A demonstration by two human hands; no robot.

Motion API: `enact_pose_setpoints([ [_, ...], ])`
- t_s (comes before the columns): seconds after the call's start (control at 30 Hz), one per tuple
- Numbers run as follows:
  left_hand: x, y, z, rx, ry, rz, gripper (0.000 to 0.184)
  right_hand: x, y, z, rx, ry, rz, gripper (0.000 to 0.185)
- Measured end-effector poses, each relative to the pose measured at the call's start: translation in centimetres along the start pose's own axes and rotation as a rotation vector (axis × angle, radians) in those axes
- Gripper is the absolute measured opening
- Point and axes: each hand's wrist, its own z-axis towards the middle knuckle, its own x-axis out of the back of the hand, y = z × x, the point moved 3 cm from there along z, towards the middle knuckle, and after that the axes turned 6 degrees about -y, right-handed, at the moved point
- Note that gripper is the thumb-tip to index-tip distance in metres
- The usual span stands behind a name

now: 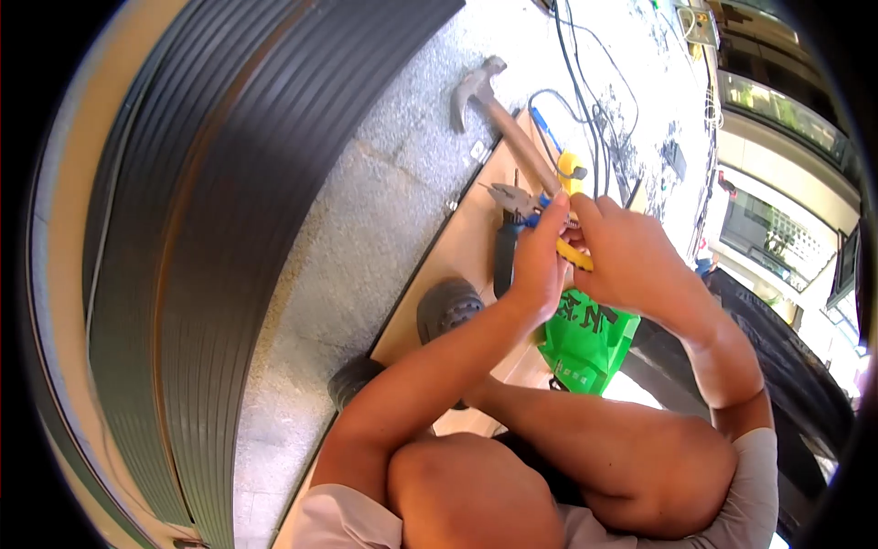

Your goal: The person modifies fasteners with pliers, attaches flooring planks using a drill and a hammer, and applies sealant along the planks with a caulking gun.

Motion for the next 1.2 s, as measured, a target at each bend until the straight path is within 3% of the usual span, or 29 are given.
enact_pose_setpoints([
  [0.07, -0.8, 0.8, 0.1, 0.002, 0.020, 0.063, 0.041, -0.9, 0.9, -0.4, 0.075, 0.184, 0.162, 0.064],
  [0.13, -0.9, 2.2, -1.0, -0.019, 0.148, 0.313, 0.044, -2.7, 1.3, -0.6, 0.055, 0.211, 0.213, 0.072],
  [0.2, -0.3, 3.1, -2.3, -0.067, 0.062, 0.428, 0.046, -4.3, 1.8, -0.8, 0.108, 0.361, 0.450, 0.080],
  [0.23, 0.6, 3.0, -2.8, -0.055, 0.048, 0.481, 0.044, -5.6, 2.5, -0.9, 0.027, 0.256, 0.661, 0.084],
  [0.33, 1.1, 3.8, -3.9, -0.084, -0.014, 0.659, 0.040, -8.0, 3.3, -2.1, 0.061, 0.340, 0.980, 0.082],
  [0.43, 0.8, 4.7, -5.1, -0.163, -0.037, 0.933, 0.037, -11.3, 5.1, -2.1, 0.058, 0.458, 0.959, 0.080],
  [0.5, 1.8, 5.0, -5.4, -0.089, -0.068, 0.983, 0.033, -13.7, 6.7, -2.5, 0.048, 0.568, 0.984, 0.077],
  [0.57, 2.4, 5.2, -6.2, -0.059, -0.029, 1.052, 0.030, -15.9, 7.2, -2.0, 0.086, 0.463, 1.415, 0.074],
  [0.67, 2.4, 6.3, -6.3, -0.050, 0.023, 1.123, 0.026, -17.3, 7.4, -3.3, 0.193, 0.371, 1.745, 0.072],
  [0.77, 0.6, 7.4, -5.3, -0.092, 0.095, 1.275, 0.022, -19.1, 7.0, -4.4, 0.307, 0.335, 1.819, 0.073],
  [0.93, -4.5, 8.0, -2.0, -0.086, -0.256, 1.248, 0.020, -20.1, 5.7, -6.0, 0.476, 0.233, 1.910, 0.077],
  [1.2, -7.7, 6.9, -1.6, -0.009, -0.445, 1.258, 0.021, -19.2, 5.7, -7.4, 0.486, 0.135, 1.897, 0.079],
])
